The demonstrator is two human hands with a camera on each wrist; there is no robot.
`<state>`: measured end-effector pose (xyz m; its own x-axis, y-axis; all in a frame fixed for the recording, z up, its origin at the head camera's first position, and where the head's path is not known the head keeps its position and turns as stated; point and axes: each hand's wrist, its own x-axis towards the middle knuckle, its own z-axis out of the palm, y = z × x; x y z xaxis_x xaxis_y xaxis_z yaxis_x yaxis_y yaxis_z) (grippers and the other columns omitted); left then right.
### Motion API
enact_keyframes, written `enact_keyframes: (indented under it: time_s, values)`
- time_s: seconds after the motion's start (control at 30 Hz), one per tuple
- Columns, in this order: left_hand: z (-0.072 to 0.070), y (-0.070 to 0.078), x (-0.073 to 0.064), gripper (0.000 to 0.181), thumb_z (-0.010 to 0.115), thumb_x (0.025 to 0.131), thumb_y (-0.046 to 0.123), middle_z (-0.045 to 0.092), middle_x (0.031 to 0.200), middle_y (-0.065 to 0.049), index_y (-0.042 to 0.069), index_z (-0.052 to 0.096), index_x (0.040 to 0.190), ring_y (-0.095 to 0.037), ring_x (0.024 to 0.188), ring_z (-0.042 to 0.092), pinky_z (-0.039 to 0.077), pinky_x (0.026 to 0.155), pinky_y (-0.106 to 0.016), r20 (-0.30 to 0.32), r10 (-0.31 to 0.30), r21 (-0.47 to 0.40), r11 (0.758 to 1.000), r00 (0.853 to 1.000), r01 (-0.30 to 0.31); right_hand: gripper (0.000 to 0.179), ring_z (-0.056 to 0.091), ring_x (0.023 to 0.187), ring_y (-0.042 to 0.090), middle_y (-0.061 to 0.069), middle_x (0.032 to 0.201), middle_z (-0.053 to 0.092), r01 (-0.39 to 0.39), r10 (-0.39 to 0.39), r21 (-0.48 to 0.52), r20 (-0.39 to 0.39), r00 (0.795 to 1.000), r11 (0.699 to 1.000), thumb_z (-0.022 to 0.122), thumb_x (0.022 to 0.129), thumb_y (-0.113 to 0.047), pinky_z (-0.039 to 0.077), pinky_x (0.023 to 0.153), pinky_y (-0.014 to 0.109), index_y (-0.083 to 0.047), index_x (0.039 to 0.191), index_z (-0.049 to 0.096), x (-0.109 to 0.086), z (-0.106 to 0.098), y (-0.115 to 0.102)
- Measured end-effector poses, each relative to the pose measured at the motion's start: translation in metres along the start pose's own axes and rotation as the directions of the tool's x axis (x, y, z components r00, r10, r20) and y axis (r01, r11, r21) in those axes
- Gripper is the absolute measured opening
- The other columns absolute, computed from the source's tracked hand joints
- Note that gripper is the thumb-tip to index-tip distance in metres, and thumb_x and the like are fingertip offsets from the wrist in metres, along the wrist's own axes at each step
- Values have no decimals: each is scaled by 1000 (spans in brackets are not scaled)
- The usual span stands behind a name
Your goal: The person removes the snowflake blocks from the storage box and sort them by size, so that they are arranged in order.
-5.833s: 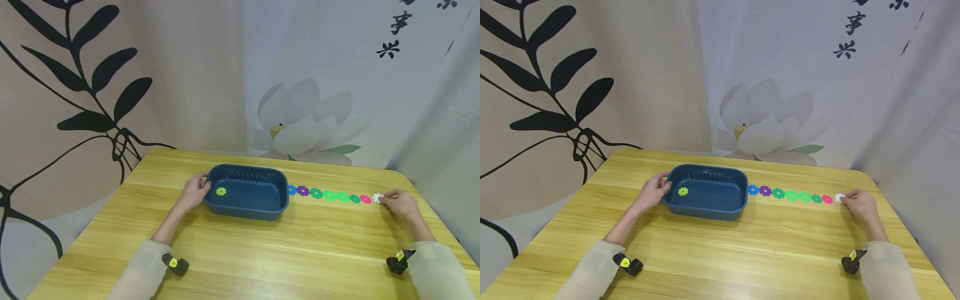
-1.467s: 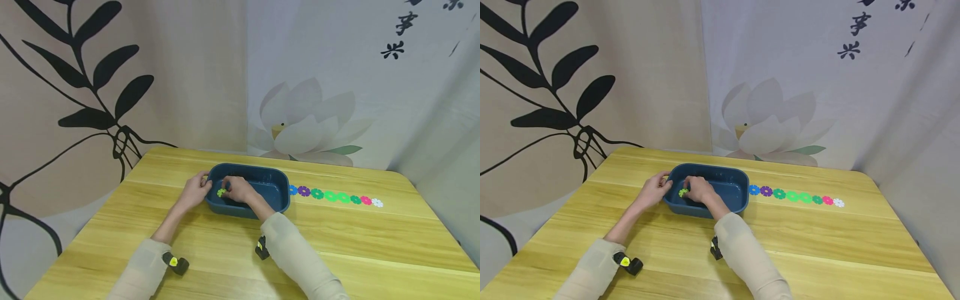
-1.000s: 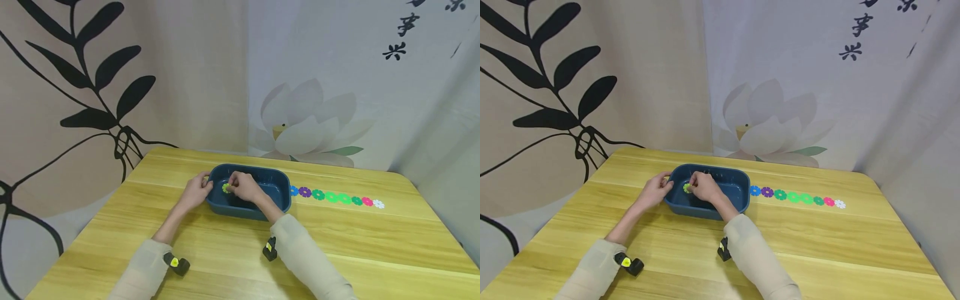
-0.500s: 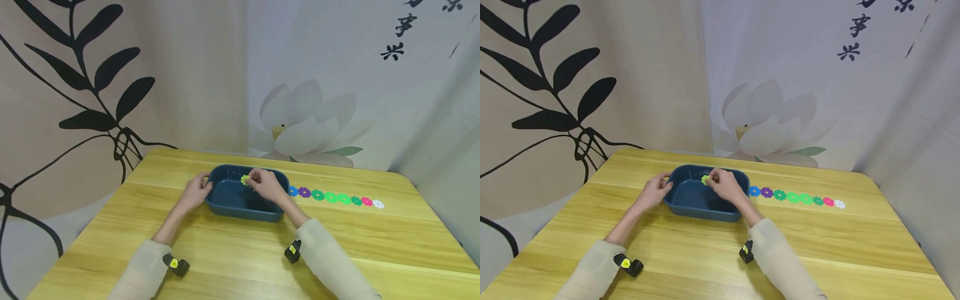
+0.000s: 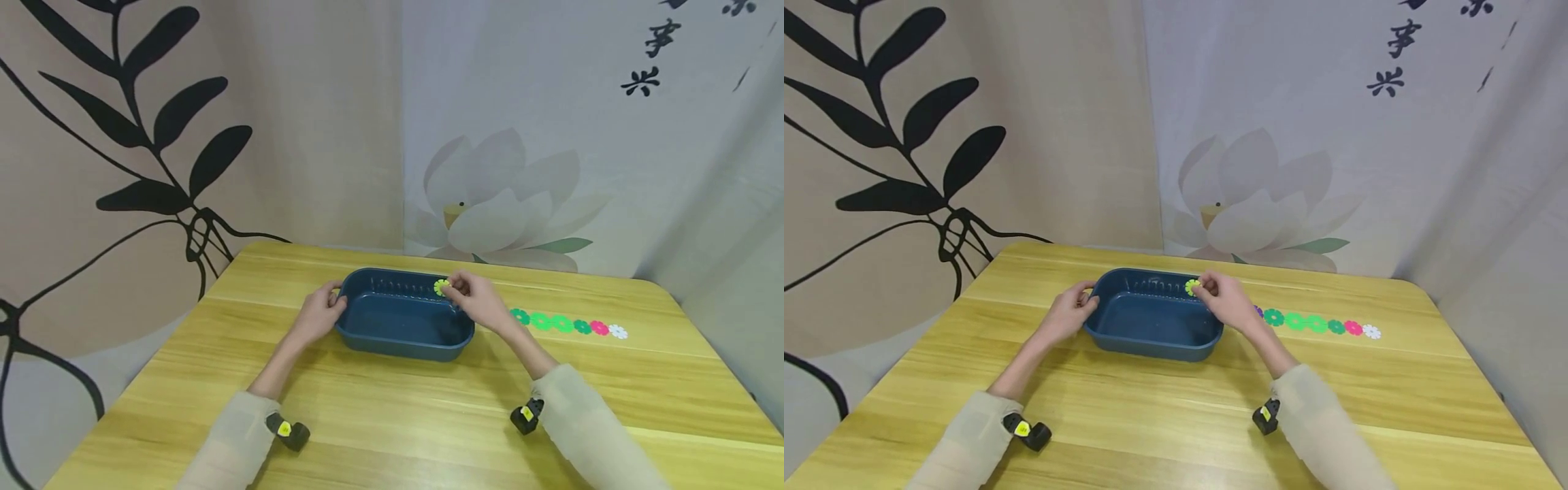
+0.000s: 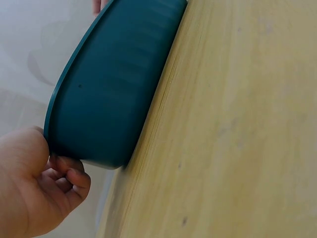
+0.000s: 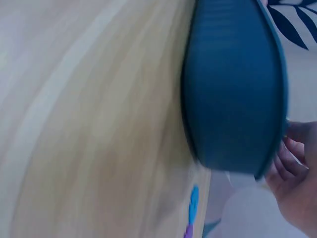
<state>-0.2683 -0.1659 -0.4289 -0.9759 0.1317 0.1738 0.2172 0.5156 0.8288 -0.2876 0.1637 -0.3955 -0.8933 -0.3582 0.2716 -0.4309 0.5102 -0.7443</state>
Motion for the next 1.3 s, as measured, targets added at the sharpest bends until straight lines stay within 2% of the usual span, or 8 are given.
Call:
enact_keyframes:
  time_s: [0.17,0.37,0.47,0.67,0.93,1.1,1.3]
  values:
    - [0,1,0,40,54,102,6,37,62,2,-8,49,140,-11,50,32,30,49,-24,1,4,0,1000,1000,-4,20,66,78,35,15,87,68,-46,44,-16,-83,996,999,65,100,-21,54,65,32,-1,102,64,-9,-27,13]
    - [-1,0,0,40,53,102,5,36,62,1,-9,50,139,-11,49,32,30,49,-25,1,17,2,1000,1000,-17,25,66,83,40,16,89,69,-80,73,-60,-118,990,995,63,102,-23,57,68,37,1,105,64,-25,-57,36]
    - [-1,0,0,40,53,102,5,37,62,2,-9,50,139,-11,49,32,30,49,-25,1,17,1,1000,1000,-17,27,67,80,37,21,93,69,-83,72,-75,-139,988,994,62,102,-21,58,66,38,5,108,63,-38,-73,49]
    - [0,1,0,41,53,102,6,37,62,2,-8,49,140,-12,50,32,31,49,-25,4,6,5,1000,1000,-6,31,67,73,19,26,98,67,-123,100,-109,-201,974,986,60,103,-18,57,61,29,11,114,58,-65,-109,78]
    - [0,1,-1,40,53,102,6,36,62,2,-7,50,140,-12,50,31,31,49,-26,-1,11,9,1000,1000,-11,36,67,70,16,28,96,66,-222,166,-194,-267,949,956,59,103,-18,54,58,27,13,119,53,-100,-152,110]
    - [0,1,-1,40,53,102,6,36,62,2,-8,50,140,-12,50,31,30,49,-26,-1,9,12,1000,1000,-9,35,66,67,15,28,94,67,-308,233,-225,-306,923,924,60,103,-19,53,55,27,11,119,51,-121,-171,130]
    - [0,0,0,41,53,102,7,36,62,2,-7,49,141,-11,49,32,31,50,-26,4,6,16,1000,1000,-6,36,63,60,9,23,86,69,-444,338,-231,-383,860,866,61,102,-19,49,51,25,12,116,52,-141,-189,149]
